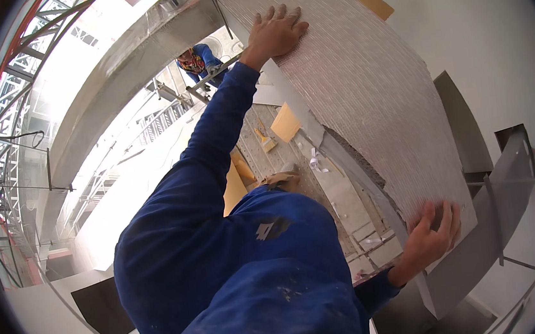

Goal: The person lifts and positions a large sheet of reflective insulation material against a curved ceiling structure. They repeatedly adjust and press the material into place with both hands, smoothing it along the surface. A coworker is visible nearby but not directly interacting with the same piece.

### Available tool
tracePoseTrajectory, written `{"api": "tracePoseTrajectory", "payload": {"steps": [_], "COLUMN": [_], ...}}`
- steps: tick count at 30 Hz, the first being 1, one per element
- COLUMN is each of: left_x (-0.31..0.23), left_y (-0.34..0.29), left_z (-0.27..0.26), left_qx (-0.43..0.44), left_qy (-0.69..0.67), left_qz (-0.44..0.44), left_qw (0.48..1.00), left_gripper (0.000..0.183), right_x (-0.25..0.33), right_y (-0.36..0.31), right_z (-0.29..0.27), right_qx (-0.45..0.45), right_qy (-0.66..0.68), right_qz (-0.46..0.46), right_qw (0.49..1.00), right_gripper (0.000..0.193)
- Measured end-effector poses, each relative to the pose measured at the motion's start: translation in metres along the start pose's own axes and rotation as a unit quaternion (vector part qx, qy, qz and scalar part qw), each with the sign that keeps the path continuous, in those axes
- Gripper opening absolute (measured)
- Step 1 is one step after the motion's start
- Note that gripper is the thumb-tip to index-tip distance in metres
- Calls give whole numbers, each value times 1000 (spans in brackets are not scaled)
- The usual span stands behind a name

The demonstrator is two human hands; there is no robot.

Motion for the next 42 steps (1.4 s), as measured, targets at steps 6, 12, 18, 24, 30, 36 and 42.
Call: {"api": "tracePoseTrajectory", "payload": {"steps": [6,12,18,24,30,36,42], "left_x": [4,22,24,58,166,288,315], "left_y": [-6,-22,-25,-6,22,48,60], "left_z": [-9,-24,-29,-33,-16,28,65], "left_qx": [-72,-200,-222,-269,-349,-362,-305], "left_qy": [-77,-223,-203,-269,-352,-372,-402], "left_qz": [2,-47,-17,-38,-185,-283,-241], "left_qw": [994,953,953,924,848,807,829], "left_gripper": [56,36,33,34,35,34,29], "right_x": [4,-1,-5,-4,-19,-20,-18], "right_y": [0,1,1,3,7,6,7], "right_z": [0,3,6,6,19,17,16], "right_qx": [12,1,7,-14,12,-9,-11], "right_qy": [-2,-21,-20,-20,-4,-46,-50], "right_qz": [6,-5,-11,-31,33,39,75], "right_qw": [1000,1000,1000,999,999,998,996], "right_gripper": [40,41,42,43,43,43,44]}}
Point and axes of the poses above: each hand's wrist, its own y-axis towards the middle knuckle, its own z-axis out of the palm, x = y × z, the point moved 6 cm from there along y, towards the middle knuckle, and after that the axes turned 2 degrees about -y, right-handed, at the moved point
